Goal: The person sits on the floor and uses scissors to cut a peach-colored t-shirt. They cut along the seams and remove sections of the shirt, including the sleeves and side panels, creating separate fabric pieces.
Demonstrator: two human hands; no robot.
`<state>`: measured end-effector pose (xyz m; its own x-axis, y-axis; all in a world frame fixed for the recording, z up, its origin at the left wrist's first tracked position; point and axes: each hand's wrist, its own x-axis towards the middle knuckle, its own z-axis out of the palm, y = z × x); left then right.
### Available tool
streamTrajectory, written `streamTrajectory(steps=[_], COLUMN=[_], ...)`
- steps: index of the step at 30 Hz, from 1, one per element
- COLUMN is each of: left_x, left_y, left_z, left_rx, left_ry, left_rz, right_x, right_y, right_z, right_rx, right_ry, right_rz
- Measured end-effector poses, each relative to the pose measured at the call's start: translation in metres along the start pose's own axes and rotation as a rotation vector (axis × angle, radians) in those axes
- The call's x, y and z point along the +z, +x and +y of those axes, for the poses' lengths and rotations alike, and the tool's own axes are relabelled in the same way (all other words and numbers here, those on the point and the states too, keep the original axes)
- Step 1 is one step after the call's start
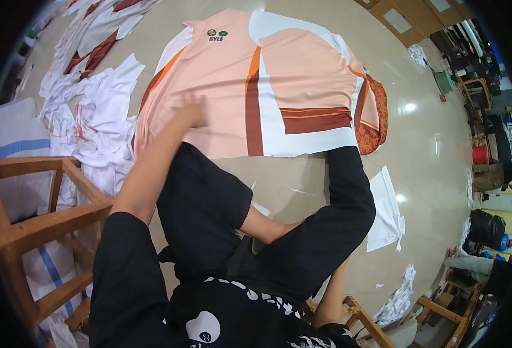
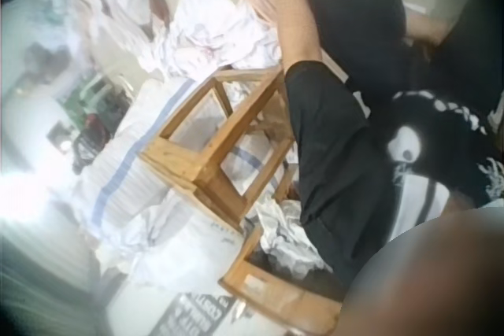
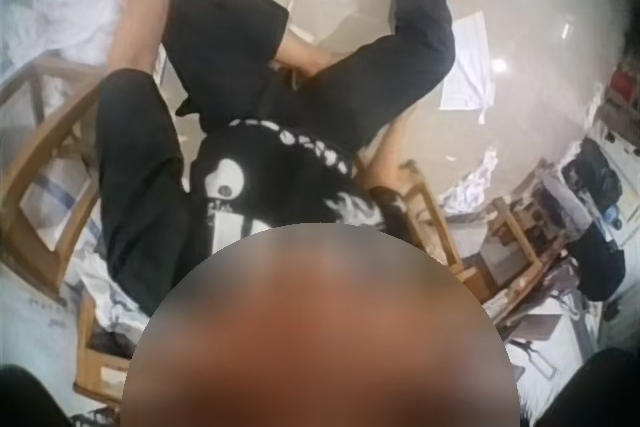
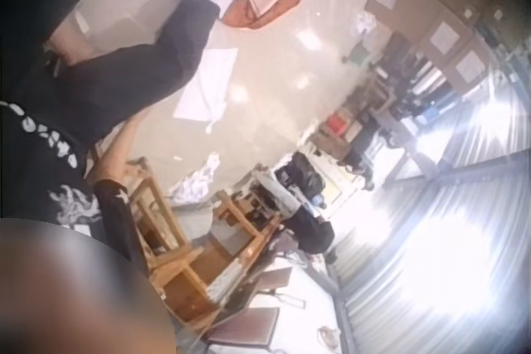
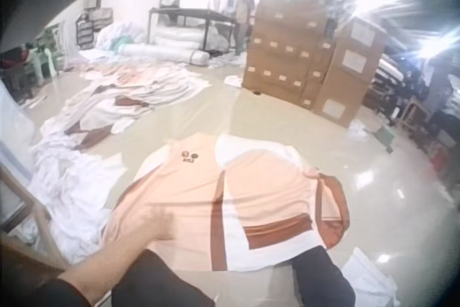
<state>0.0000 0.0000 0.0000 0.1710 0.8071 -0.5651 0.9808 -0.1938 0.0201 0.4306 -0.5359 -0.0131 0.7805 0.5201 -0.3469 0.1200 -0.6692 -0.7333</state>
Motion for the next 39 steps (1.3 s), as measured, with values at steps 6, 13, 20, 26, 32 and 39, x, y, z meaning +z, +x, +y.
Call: streamTrajectory(steps=[6, 13, 20, 26, 32, 39], left_x=[0.044, 0.066, 0.063, 0.072, 0.072, 0.07], left_y=[-0.095, -0.136, -0.138, -0.138, -0.144, -0.142], left_z=[0.136, 0.134, 0.13, 0.12, 0.118, 0.118], left_rx=[0.53, 0.613, 0.702, 0.698, 0.707, 0.682], left_ry=[0.154, 0.391, 0.334, 0.27, 0.274, 0.129], left_rz=[-0.21, -0.18, -0.16, -0.082, -0.017, 0.092], right_x=[-0.038, -0.059, 0.06, 0.194, 0.217, 0.215], right_y=[0.002, -0.019, 0.011, 0.085, 0.074, 0.055], right_z=[-0.011, -0.115, -0.244, -0.266, -0.218, -0.207], right_rx=[0.409, -0.117, -0.314, -0.8, -0.697, -0.597], right_ry=[0.504, 0.791, 0.436, -0.35, -0.488, -0.395], right_rz=[-0.054, 0.064, -0.11, -0.25, -0.143, -0.099])
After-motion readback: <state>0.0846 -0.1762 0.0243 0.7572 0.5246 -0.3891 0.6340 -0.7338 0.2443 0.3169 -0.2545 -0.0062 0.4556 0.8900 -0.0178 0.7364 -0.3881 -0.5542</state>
